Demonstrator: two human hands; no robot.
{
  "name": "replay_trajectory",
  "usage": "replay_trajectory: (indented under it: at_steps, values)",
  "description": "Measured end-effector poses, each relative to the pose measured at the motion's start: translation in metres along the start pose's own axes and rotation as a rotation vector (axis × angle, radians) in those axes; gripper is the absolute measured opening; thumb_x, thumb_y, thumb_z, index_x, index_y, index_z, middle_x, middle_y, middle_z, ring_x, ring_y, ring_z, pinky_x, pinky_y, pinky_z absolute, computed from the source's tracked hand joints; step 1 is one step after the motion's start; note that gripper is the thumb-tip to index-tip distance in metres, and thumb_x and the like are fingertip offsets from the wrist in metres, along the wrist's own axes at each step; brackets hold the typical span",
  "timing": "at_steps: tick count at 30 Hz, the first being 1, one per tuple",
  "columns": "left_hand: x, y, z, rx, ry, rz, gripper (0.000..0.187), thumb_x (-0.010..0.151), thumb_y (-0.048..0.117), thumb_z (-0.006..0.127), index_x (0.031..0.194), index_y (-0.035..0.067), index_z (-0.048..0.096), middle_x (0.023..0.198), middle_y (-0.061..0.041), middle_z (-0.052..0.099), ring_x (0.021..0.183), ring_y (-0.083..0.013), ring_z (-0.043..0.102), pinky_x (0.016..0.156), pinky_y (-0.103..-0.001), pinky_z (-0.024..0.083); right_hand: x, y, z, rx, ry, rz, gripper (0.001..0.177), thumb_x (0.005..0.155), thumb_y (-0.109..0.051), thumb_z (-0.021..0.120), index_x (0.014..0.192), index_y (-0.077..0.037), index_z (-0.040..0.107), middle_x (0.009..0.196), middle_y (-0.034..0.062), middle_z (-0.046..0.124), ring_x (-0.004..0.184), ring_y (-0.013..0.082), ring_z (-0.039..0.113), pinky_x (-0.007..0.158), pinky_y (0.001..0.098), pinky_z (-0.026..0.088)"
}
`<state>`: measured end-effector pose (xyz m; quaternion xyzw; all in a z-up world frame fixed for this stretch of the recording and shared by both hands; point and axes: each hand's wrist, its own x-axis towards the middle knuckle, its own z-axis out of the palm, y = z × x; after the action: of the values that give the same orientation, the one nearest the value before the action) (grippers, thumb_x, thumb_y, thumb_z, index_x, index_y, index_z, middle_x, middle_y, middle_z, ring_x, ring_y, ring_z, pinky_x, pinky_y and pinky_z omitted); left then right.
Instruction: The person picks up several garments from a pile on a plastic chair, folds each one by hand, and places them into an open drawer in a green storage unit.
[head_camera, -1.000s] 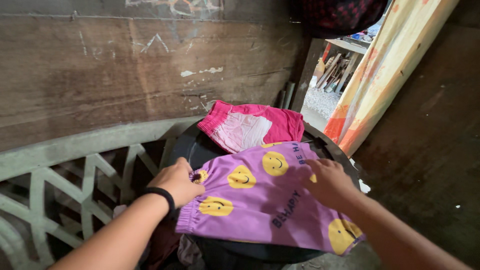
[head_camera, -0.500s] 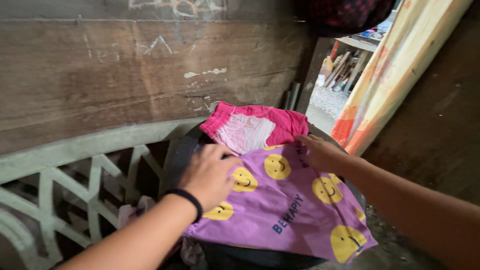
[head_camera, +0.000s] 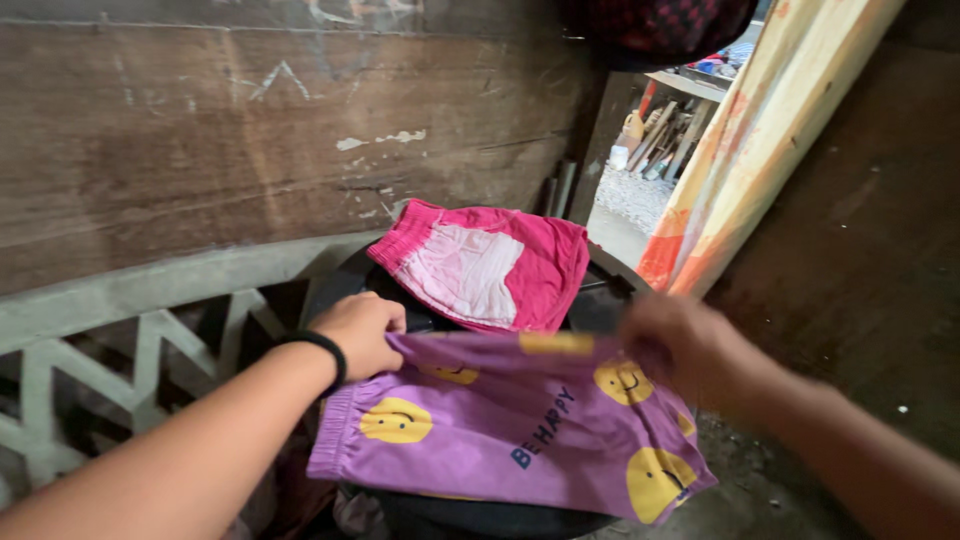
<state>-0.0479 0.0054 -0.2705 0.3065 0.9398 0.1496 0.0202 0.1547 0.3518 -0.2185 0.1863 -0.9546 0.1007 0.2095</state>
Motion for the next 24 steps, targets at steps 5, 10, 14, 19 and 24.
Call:
replay_trajectory:
  at_steps: [5,10,14,19,24]
  values:
    - [-0.015,0.004,-0.002,-0.031,0.049,0.095,0.016,0.069,0.019,0.076,0.083,0.015,0.07,0.1,-0.009,0.07,0.102,-0.0318,0.067,0.085,-0.044,0.056,-0.059,-0.031,0.014,0.2,-0.242,-0.017,0.033,0.07,0.003,0.067,0.099,-0.012,0.073,0.101,0.0076,0.07,0.101,0.0294,0.067,0.082,0.0372,0.056]
    - [-0.024,0.029,-0.014,0.019,0.049,0.105,0.026,0.071,0.018,0.074,0.097,0.018,0.069,0.11,-0.005,0.068,0.115,-0.03,0.061,0.097,-0.045,0.05,-0.053,0.016,0.014,0.302,-0.279,0.757,0.032,0.082,0.001,0.059,0.107,-0.01,0.076,0.104,0.0134,0.071,0.101,0.0356,0.069,0.084,0.0453,0.059]
    - [-0.046,0.071,0.024,-0.236,0.454,0.461,0.052,0.074,0.029,0.072,0.119,0.004,0.066,0.123,-0.017,0.065,0.12,-0.0348,0.058,0.104,-0.046,0.045,-0.047,0.049,0.045,-0.284,-0.267,0.416,0.027,0.079,-0.025,0.076,0.105,-0.017,0.072,0.111,0.0063,0.069,0.108,0.0337,0.059,0.093,0.046,0.048]
    - [-0.091,0.105,0.088,0.025,0.331,0.573,0.078,0.093,0.07,0.046,0.148,0.015,0.053,0.156,-0.031,0.037,0.148,-0.0502,0.022,0.114,-0.062,0.011,-0.054,0.036,0.051,-0.136,-0.195,0.47,0.049,0.071,-0.043,0.092,0.1,-0.011,0.069,0.103,0.0143,0.071,0.099,0.0329,0.067,0.084,0.0417,0.055]
    - [-0.085,0.117,0.11,-0.086,0.261,0.572,0.081,0.093,0.075,0.043,0.148,0.017,0.052,0.158,-0.037,0.031,0.15,-0.0539,0.016,0.117,-0.067,0.007,-0.026,0.009,0.023,0.089,-0.202,0.852,0.05,0.079,-0.035,0.087,0.114,-0.011,0.063,0.098,0.0122,0.072,0.086,0.022,0.076,0.074,0.0347,0.06]
